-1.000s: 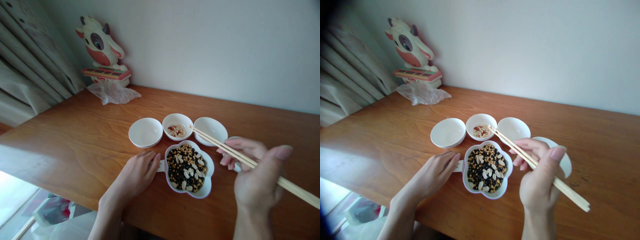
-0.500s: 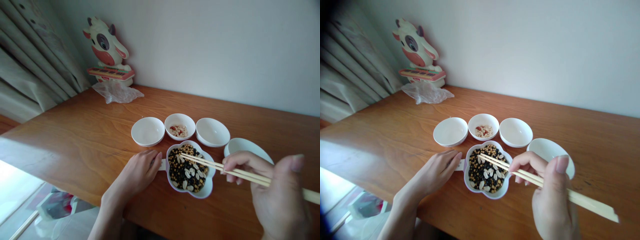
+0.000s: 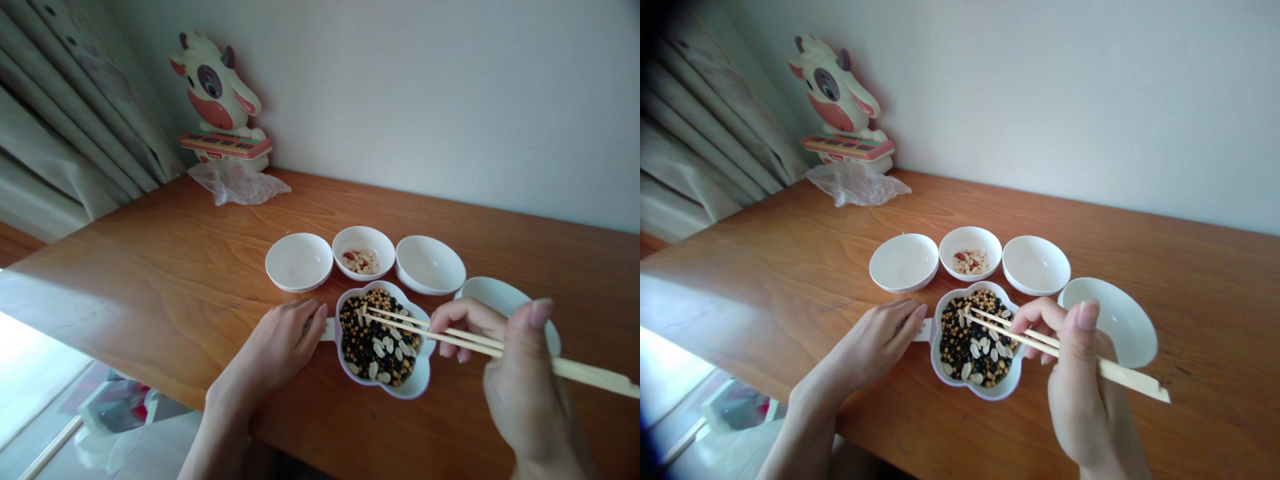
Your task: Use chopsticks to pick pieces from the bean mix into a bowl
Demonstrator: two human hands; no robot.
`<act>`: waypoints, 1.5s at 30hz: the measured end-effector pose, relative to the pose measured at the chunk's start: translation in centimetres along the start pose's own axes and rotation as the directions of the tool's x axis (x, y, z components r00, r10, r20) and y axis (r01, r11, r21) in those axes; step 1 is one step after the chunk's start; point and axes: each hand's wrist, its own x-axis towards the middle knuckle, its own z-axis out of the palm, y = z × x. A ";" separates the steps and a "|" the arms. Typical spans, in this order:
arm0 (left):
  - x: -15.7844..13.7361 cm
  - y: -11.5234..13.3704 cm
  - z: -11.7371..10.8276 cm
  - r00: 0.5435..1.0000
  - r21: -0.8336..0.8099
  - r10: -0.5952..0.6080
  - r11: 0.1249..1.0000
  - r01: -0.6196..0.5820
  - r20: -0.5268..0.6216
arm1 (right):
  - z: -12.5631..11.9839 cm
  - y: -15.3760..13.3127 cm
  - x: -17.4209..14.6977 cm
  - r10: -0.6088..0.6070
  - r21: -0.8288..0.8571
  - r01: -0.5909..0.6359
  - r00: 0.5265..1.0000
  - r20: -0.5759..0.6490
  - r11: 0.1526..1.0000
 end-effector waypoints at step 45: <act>0.0 0.0 -0.2 1.000 0.007 0.001 1.000 -0.001 -0.008 | 0.8 -1.8 -0.6 -0.056 0.099 0.070 0.989 -0.137 0.993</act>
